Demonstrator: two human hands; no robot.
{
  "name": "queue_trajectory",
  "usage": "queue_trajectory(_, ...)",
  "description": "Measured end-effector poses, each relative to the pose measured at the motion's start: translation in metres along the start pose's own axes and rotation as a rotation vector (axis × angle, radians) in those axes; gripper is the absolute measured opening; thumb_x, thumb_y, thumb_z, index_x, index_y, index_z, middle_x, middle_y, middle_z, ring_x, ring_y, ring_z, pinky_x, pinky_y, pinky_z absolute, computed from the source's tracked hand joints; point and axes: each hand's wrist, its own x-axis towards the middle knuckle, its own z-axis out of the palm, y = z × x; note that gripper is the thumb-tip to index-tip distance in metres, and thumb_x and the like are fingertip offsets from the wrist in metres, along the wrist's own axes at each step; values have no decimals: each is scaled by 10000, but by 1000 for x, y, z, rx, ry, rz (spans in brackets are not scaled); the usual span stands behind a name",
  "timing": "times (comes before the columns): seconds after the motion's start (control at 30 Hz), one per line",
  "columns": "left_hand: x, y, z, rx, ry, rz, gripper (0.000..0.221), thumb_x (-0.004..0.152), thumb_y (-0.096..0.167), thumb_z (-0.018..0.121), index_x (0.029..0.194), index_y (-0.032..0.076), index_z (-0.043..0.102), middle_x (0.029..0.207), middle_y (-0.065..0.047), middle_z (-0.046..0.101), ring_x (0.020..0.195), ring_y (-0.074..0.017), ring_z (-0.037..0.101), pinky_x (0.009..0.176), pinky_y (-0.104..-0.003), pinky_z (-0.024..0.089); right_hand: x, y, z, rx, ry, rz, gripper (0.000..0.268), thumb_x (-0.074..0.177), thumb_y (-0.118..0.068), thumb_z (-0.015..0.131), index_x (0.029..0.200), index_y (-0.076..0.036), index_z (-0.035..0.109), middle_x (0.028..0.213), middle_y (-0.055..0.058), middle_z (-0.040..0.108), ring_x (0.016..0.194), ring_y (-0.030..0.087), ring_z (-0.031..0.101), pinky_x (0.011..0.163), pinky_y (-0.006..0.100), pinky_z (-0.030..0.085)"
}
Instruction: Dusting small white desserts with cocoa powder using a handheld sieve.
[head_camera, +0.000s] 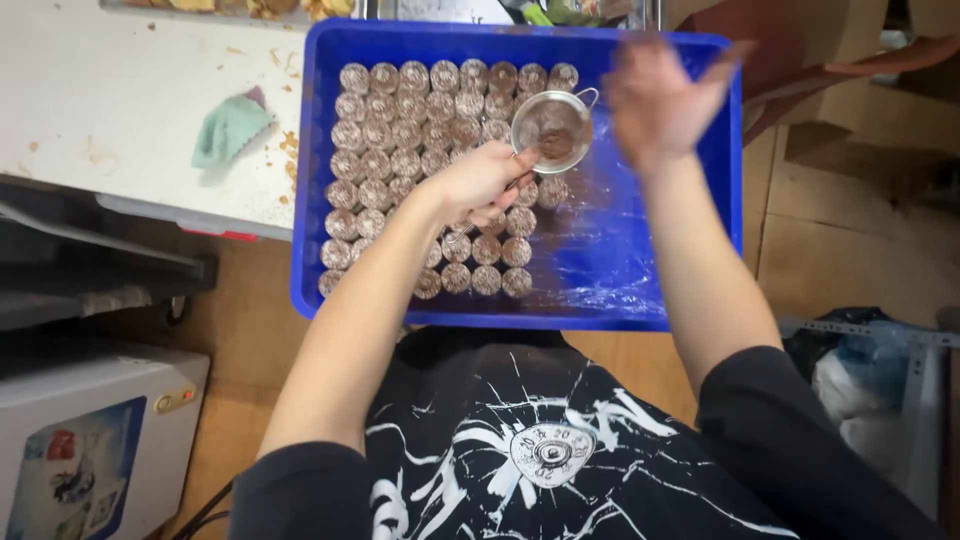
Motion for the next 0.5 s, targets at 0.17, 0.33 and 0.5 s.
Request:
queue_trajectory(0.17,1,15,-2,14,34,-55,366,1068,408,446,830,135,496,505,63,426,356,-71,337,330,-256,228,27,31,58,-194,332,55,1143,832,-955,341,1404,16,526,1301,107,557,1271,270,455,1129,384,329)
queue_trajectory(0.33,4,16,-33,23,121,-6,379,1081,384,415,839,108,507,524,73,432,361,-67,303,326,-263,213,52,41,53,-158,399,32,1180,810,-924,340,1548,-6,405,1563,147,481,1497,269,366,1246,424,249)
queue_trajectory(0.5,-15,31,-48,33,157,-4,357,1087,367,404,855,115,502,523,70,417,368,-58,286,326,-252,201,64,34,-8,-9,99,58,1175,944,-887,284,1607,83,308,1606,204,422,1337,316,431,1210,447,281)
